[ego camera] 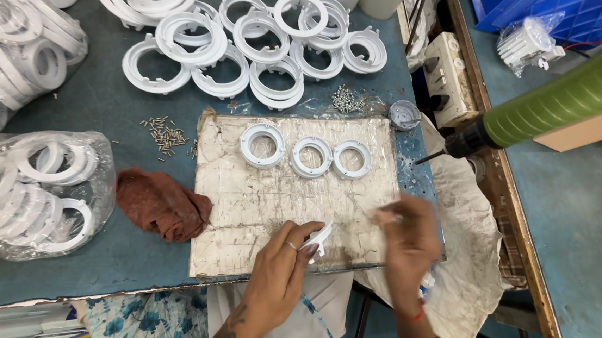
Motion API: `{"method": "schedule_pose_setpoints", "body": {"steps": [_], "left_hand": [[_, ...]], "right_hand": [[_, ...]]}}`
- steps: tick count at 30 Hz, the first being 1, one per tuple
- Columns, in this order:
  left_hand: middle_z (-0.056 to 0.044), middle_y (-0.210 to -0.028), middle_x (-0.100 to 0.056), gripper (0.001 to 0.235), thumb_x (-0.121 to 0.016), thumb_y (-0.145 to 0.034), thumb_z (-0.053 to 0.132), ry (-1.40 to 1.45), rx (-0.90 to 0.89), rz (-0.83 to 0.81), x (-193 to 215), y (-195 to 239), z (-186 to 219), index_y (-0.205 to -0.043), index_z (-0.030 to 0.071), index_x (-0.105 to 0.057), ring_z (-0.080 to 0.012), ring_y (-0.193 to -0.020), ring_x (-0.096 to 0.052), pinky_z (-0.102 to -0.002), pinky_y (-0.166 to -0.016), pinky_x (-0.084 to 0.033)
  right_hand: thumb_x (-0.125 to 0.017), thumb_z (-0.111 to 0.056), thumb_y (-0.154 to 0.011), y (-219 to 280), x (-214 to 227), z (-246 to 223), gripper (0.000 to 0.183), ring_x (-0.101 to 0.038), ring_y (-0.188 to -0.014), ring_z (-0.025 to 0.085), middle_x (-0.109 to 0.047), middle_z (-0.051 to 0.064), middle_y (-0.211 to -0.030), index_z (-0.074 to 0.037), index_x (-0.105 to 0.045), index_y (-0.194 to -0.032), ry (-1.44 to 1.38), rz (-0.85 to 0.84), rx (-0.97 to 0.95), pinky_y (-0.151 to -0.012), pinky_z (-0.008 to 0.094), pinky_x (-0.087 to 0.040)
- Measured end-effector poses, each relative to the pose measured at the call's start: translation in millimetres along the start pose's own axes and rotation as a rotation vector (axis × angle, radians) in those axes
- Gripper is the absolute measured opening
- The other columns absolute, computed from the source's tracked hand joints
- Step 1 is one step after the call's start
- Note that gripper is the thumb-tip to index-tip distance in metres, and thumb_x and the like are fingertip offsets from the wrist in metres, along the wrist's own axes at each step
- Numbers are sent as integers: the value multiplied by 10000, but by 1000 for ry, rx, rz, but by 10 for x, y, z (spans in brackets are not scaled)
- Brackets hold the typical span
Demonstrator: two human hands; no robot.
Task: The person assembles white plastic rings by inserting small metal screws into pre-drilled holes using a green cordless drill. They handle the rings one at a time, aligning them on a work mat, driving screws, and placing finished units aside.
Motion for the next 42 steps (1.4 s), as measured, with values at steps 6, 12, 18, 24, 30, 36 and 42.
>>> {"method": "schedule_pose_setpoints", "body": {"steps": [6,12,18,24,30,36,42], "left_hand": [[-132,-882,-669,275,-457,-1060,170,50,-38,22,108,-248,14,-1184,34,-661,-260,-730,-665,-385,-700,-513],[-118,-886,-706,238,-615,-968,176,185,-72,-68,112,-431,42,-1121,-1,-574,-169,-729,-686,-327,-609,-548],[-120,-815,-687,282,-688,-955,227,66,6,-103,63,-487,33,-1096,-3,-603,-175,-629,-635,-325,-573,-509],[-76,-838,-706,257,-696,-928,210,60,-33,-76,12,-490,49,-1106,29,-654,-139,-623,-640,-301,-574,-523],[-91,-870,-722,279,-725,-900,208,87,-41,-21,9,-467,37,-1112,30,-683,-159,-631,-653,-298,-553,-526],[-100,-957,-734,260,-706,-924,199,126,-99,-28,1,-446,50,-1116,24,-684,-153,-736,-731,-280,-596,-579],[-100,-948,-719,272,-708,-912,217,36,-108,-54,-37,-437,80,-1117,39,-692,-197,-659,-699,-323,-562,-542]], "right_hand": [[-607,-508,-1169,-1159,697,-487,665,-490,-1422,236,-460,148,-1512,-141,-266,-1605,102,215,471,-1135,360,-527],[-479,-542,-1104,-2154,604,-724,615,-604,-1156,250,-563,157,-1331,-124,-375,-1543,-487,-234,240,-990,386,-530],[-485,-449,-1048,-2168,634,-818,591,-664,-926,240,-618,170,-1170,-90,-375,-1505,-978,-386,163,-820,391,-572],[-479,-353,-1018,-1923,622,-1109,598,-715,-712,231,-675,182,-1015,-71,-356,-1530,-1314,-700,123,-667,394,-607],[-480,-342,-988,-1305,390,-1328,642,-679,-640,221,-651,174,-935,-86,-344,-1560,-1266,-620,252,-566,364,-603],[-390,-482,-956,-1112,262,-1421,619,-598,-584,210,-591,152,-806,-23,-452,-1366,-906,-395,259,-546,352,-549],[-201,-730,-1063,-912,48,-1335,830,-489,-489,184,-516,171,-665,48,-462,-1189,-704,-58,180,-483,310,-453]]}}
Point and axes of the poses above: each hand's wrist, its own y-axis away from the middle knuckle, its own x-axis out of the back of the hand, z = x × y, the point moved 5 cm from there along -y, towards the middle knuckle
